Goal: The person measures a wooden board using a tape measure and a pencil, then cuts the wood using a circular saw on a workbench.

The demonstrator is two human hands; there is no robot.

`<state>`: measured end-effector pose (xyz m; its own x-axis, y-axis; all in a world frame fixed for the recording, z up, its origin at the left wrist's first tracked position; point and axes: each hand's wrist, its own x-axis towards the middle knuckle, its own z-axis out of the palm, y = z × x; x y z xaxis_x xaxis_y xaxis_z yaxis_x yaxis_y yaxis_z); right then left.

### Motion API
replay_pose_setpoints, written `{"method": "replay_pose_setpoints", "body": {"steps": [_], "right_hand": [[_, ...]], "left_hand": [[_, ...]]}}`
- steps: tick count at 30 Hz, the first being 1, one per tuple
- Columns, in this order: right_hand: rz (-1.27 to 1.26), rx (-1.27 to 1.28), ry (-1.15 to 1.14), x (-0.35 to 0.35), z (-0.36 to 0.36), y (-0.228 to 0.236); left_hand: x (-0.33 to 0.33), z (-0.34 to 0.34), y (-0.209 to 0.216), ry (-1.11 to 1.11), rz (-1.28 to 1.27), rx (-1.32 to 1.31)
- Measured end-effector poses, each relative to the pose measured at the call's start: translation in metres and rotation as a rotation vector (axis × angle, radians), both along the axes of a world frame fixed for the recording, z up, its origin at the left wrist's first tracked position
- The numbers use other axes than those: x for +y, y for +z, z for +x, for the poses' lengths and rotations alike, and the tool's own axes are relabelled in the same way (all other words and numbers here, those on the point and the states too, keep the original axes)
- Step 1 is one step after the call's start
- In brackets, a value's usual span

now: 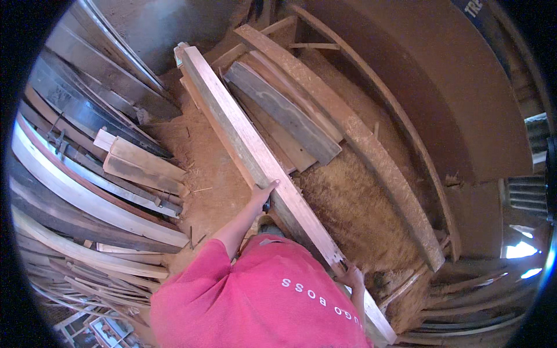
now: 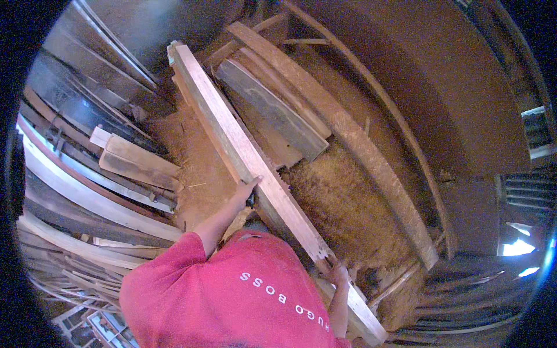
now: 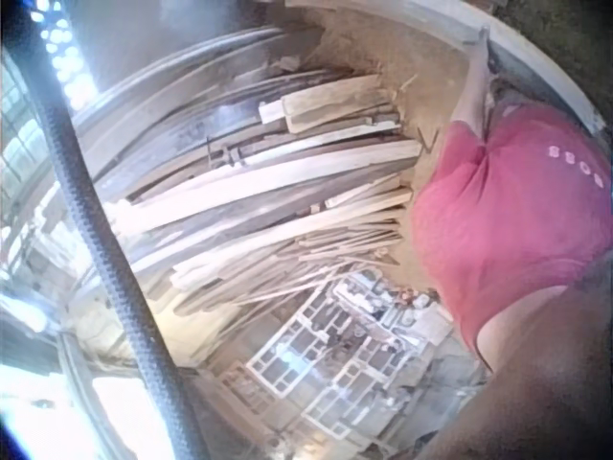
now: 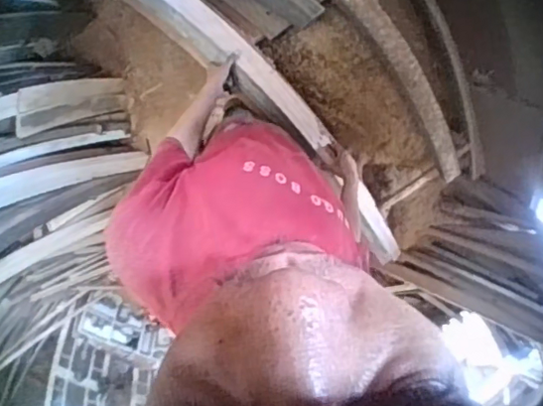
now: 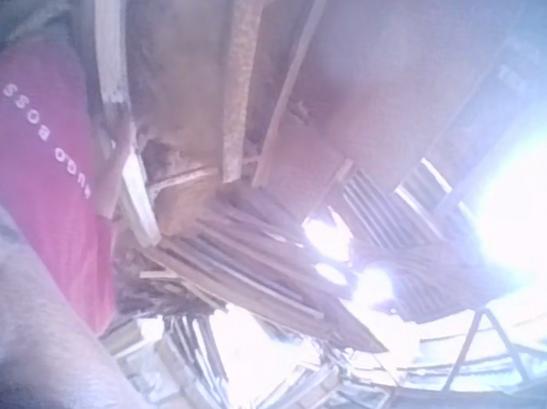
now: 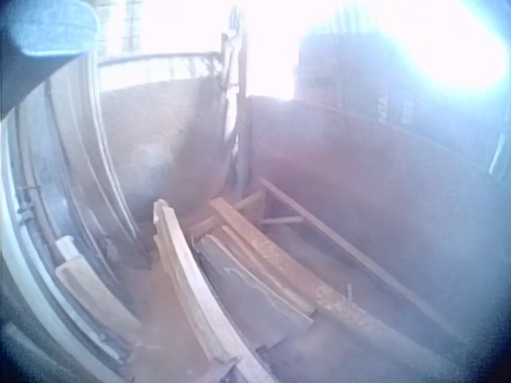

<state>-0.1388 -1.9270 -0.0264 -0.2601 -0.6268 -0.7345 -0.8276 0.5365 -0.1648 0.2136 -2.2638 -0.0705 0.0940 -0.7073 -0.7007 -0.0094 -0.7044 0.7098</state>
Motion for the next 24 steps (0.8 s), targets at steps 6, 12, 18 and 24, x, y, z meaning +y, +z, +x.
{"method": "replay_pose_setpoints", "body": {"steps": [6,12,18,24], "right_hand": [[-0.044,-0.048,0.008,0.005,0.0,-0.013],[0.002,-0.026,-0.045,-0.003,-0.011,-0.002],[-0.014,0.05,-0.023,0.001,-0.011,-0.016],[-0.025,0.016,-0.058,-0.002,-0.006,-0.003]], "left_hand": [[0.001,0.015,-0.046,-0.016,-0.04,-0.018],[-0.002,-0.002,-0.034,-0.093,-0.009,0.075],[-0.019,-0.008,-0.023,-0.145,0.2,0.085],[-0.015,-0.014,-0.002,-0.245,0.26,0.27]]}}
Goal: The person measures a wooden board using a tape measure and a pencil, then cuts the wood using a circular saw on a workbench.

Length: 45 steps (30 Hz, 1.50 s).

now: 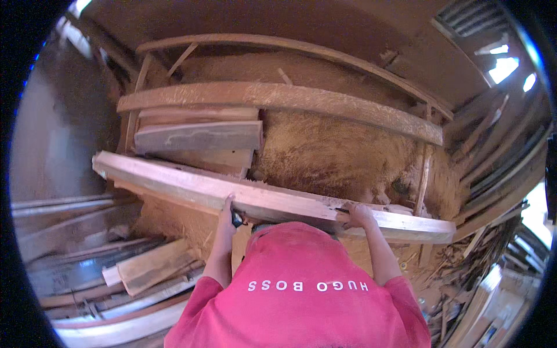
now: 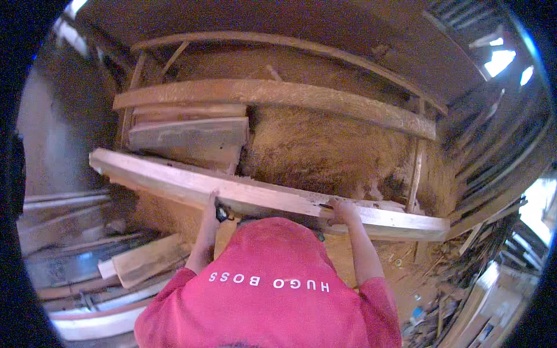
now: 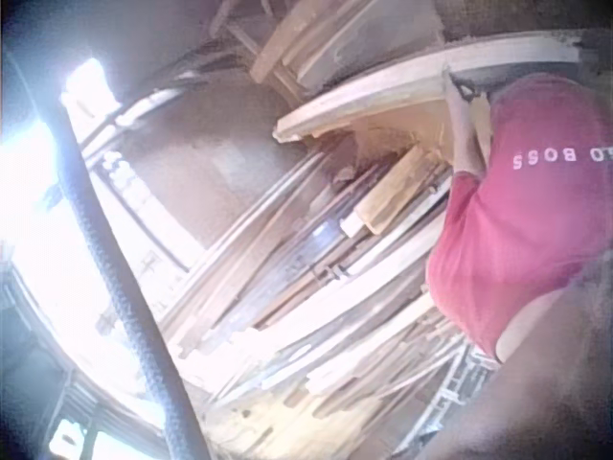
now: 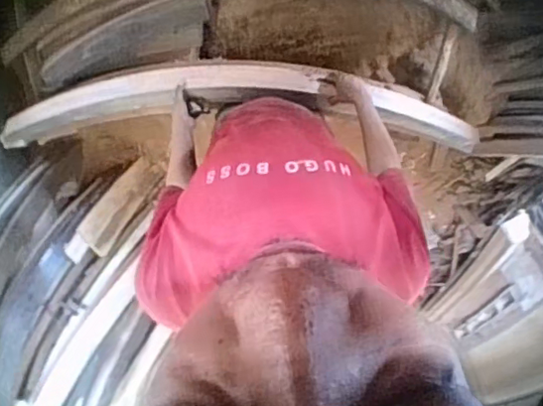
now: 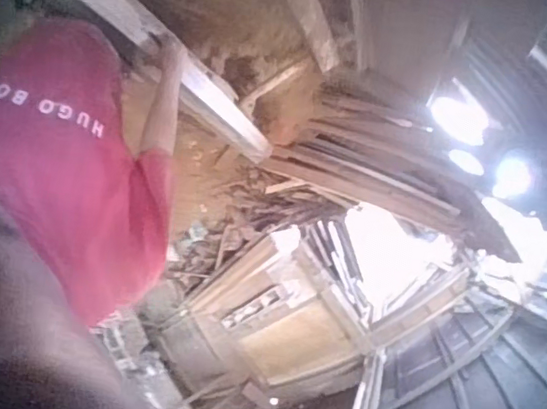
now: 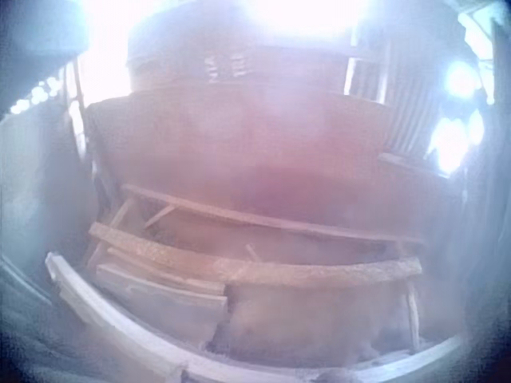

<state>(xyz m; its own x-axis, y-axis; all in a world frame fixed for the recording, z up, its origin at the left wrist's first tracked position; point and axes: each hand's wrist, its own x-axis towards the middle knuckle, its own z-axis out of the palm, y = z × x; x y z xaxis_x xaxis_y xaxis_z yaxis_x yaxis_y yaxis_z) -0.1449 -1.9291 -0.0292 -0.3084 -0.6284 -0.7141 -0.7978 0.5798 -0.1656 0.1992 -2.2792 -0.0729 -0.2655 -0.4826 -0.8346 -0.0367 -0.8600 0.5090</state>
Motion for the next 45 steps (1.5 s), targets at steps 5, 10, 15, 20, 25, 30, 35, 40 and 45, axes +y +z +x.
{"method": "replay_pose_setpoints", "body": {"steps": [5,10,15,20,25,30,35,40,45], "right_hand": [[-0.017,0.072,-0.017,0.015,0.007,-0.021],[-0.078,0.008,-0.104,0.012,0.011,-0.012],[-0.122,0.052,-0.124,0.003,0.016,0.021],[-0.155,0.098,-0.175,-0.01,0.001,0.064],[-0.222,0.227,-0.152,-0.045,-0.047,0.109],[-0.365,0.251,-0.141,-0.093,-0.103,0.143],[-0.452,0.277,-0.056,-0.145,-0.168,0.135],[-0.467,0.347,-0.069,-0.205,-0.235,0.098],[-0.244,0.287,-0.106,-0.256,-0.278,0.088]], "left_hand": [[0.005,0.021,-0.04,0.047,0.052,0.035],[0.008,0.019,-0.046,0.156,-0.004,0.057],[0.013,0.011,-0.027,0.24,0.031,-0.022],[0.003,-0.017,0.016,0.305,-0.028,0.078],[-0.022,-0.061,0.044,0.33,-0.014,0.216],[-0.061,-0.111,0.061,0.322,-0.07,0.319],[-0.127,-0.17,0.094,0.312,-0.086,0.373],[-0.204,-0.227,0.074,0.263,-0.155,0.354],[-0.25,-0.262,0.054,0.226,-0.092,0.252]]}}
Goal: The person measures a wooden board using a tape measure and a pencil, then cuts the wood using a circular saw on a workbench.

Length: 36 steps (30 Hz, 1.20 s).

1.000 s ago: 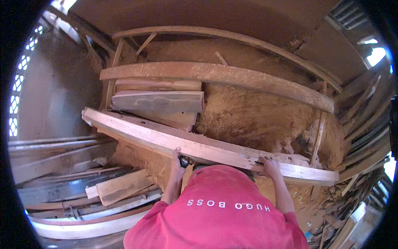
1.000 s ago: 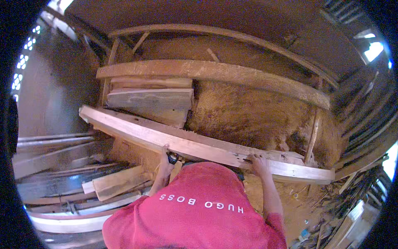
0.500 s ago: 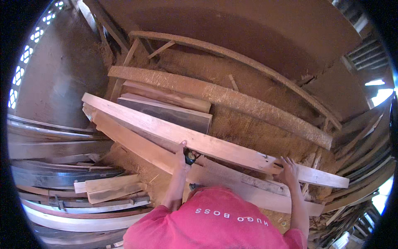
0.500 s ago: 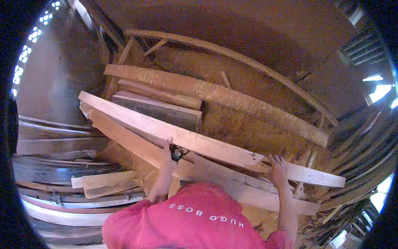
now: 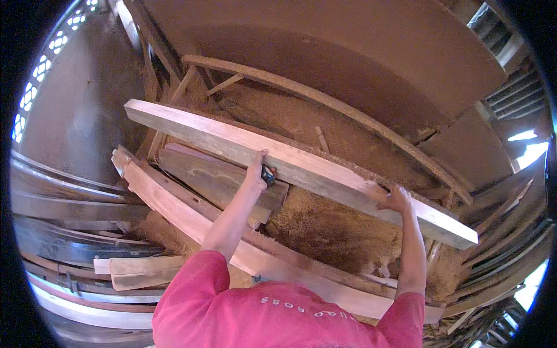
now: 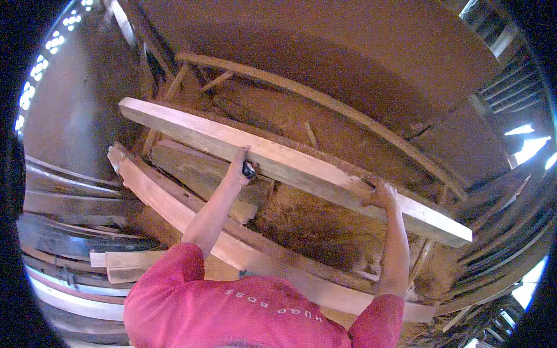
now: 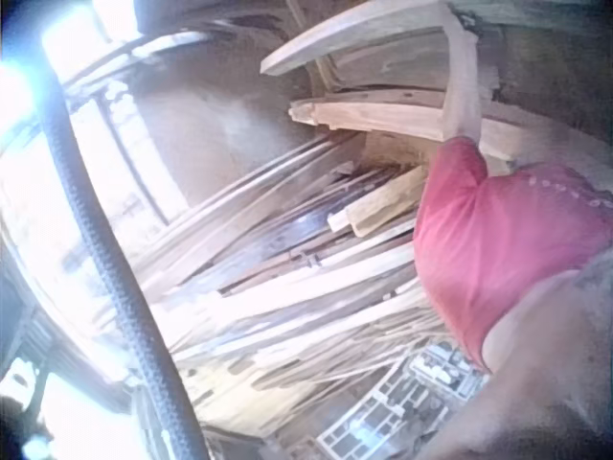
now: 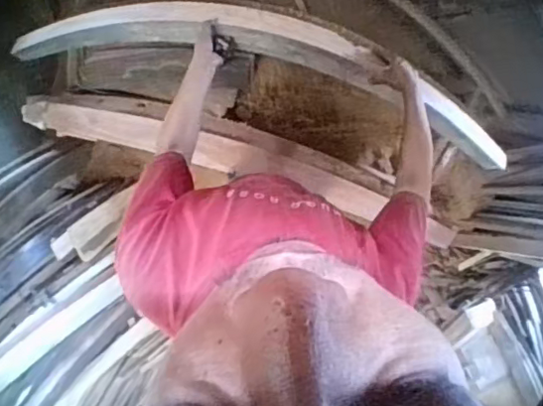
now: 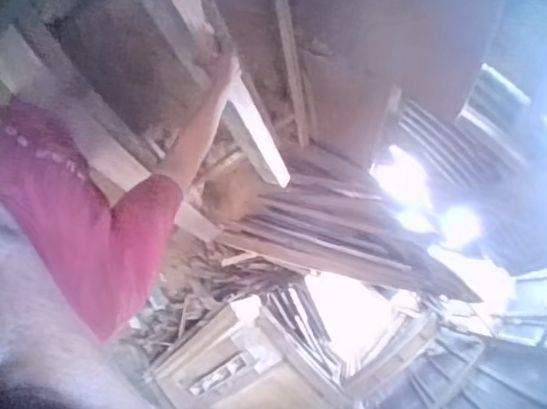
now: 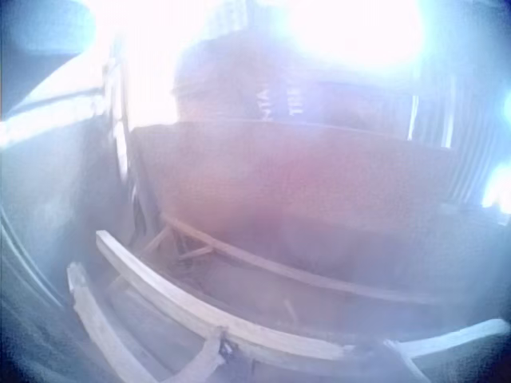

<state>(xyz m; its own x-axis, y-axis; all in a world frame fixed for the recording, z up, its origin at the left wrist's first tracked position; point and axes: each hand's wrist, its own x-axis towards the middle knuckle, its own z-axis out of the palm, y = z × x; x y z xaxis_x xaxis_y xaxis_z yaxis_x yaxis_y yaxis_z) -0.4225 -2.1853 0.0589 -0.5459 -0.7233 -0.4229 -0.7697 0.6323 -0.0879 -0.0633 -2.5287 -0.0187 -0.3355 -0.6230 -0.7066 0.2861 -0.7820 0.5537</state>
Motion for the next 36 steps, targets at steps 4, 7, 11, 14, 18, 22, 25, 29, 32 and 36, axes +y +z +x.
{"method": "replay_pose_setpoints", "body": {"steps": [4,7,11,14,18,22,25,29,32,36], "right_hand": [[0.002,0.065,-0.102,-0.018,-0.043,-0.038],[0.053,0.118,-0.041,-0.024,-0.007,-0.058],[-0.03,0.216,0.146,-0.005,0.004,-0.094],[0.164,-0.011,-0.089,-0.009,0.011,-0.08],[-0.052,0.177,-0.067,0.005,0.025,-0.1],[-0.408,0.347,-0.119,0.038,0.071,-0.131],[-0.471,-0.221,-0.433,0.024,0.163,-0.115],[-0.791,-0.471,0.184,0.05,0.272,-0.148],[-0.466,-1.181,-0.221,0.062,0.368,-0.107],[-0.402,-1.563,-0.569,0.082,0.399,-0.093]], "left_hand": [[0.0,-0.02,-0.023,-0.006,0.091,-0.018],[0.016,-0.037,-0.023,-0.133,-0.126,0.09],[0.047,-0.053,-0.015,-0.365,-0.23,-0.003],[0.09,-0.043,-0.01,-0.461,-0.268,-0.112],[0.175,0.011,-0.041,-0.624,-0.217,-0.019],[0.251,0.06,-0.025,-0.862,-0.138,-0.247],[0.299,0.105,-0.084,-0.814,-0.042,-0.272],[0.304,0.13,-0.006,-0.515,0.135,-0.171],[0.327,0.166,-0.039,-0.394,-0.081,-0.065],[0.363,0.202,0.048,-0.446,-0.776,-0.46]]}}
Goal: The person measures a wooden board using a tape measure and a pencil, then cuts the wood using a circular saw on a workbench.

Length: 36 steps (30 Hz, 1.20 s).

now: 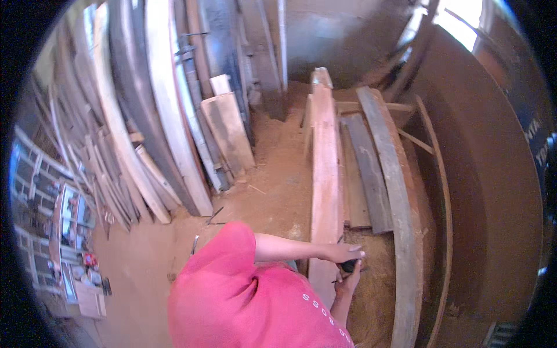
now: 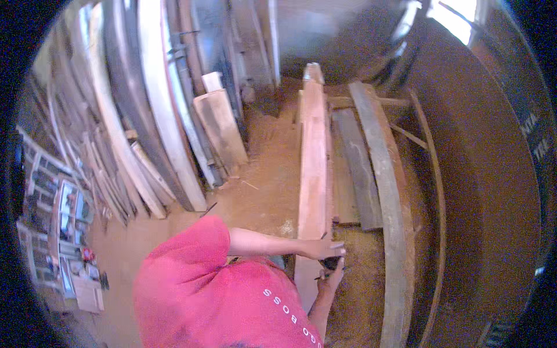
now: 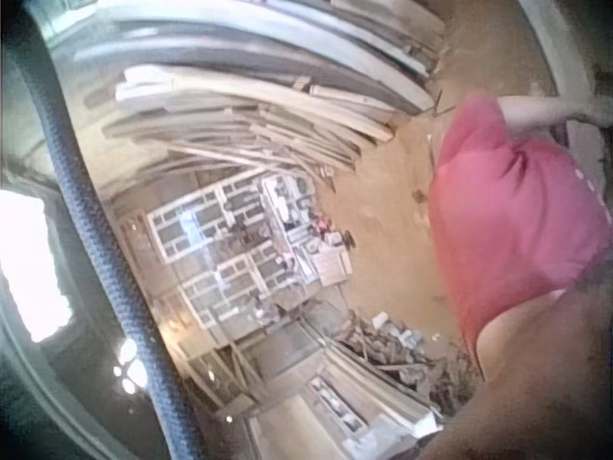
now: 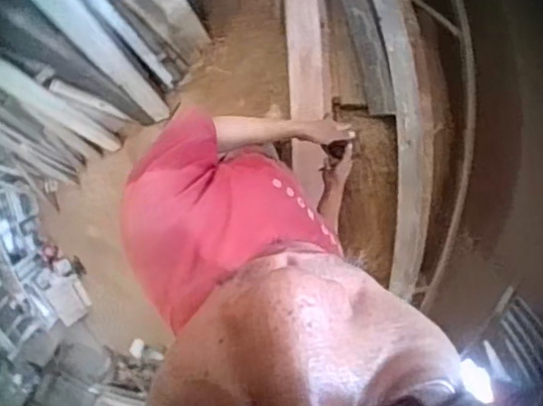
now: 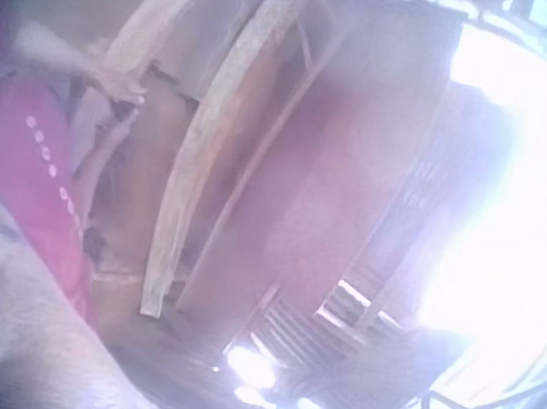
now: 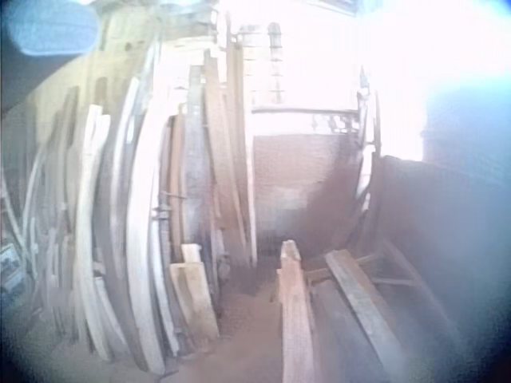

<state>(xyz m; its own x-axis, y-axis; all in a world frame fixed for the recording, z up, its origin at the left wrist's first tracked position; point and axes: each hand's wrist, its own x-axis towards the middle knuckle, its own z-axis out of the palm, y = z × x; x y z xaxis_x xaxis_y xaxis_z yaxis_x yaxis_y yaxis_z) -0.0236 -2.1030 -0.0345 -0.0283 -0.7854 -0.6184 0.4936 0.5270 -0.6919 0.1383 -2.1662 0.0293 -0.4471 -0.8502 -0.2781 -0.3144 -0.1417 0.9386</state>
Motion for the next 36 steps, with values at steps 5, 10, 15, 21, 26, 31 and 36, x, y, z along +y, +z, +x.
{"method": "replay_pose_setpoints", "body": {"steps": [5,10,15,21,26,31,36], "right_hand": [[-0.02,-0.197,0.227,0.048,0.024,0.003],[0.129,-0.252,0.251,0.088,0.067,-0.039],[0.156,-0.15,0.372,0.078,0.133,-0.076],[0.183,0.029,0.729,0.035,0.222,-0.066],[0.228,0.288,0.7,0.015,0.26,-0.142],[0.258,0.247,0.652,-0.007,0.226,-0.264],[0.381,0.065,0.67,0.015,0.283,-0.289]], "left_hand": [[0.07,0.076,-0.004,0.225,-0.264,0.033],[0.184,0.169,-0.061,0.54,0.016,-0.028],[0.266,0.253,-0.091,0.818,0.027,-0.004],[0.277,0.334,-0.081,1.147,0.119,0.143],[0.254,0.457,-0.043,1.181,0.015,0.049],[0.216,0.596,0.026,1.282,-0.193,0.012],[0.183,0.739,0.062,1.41,-0.388,-0.201]]}}
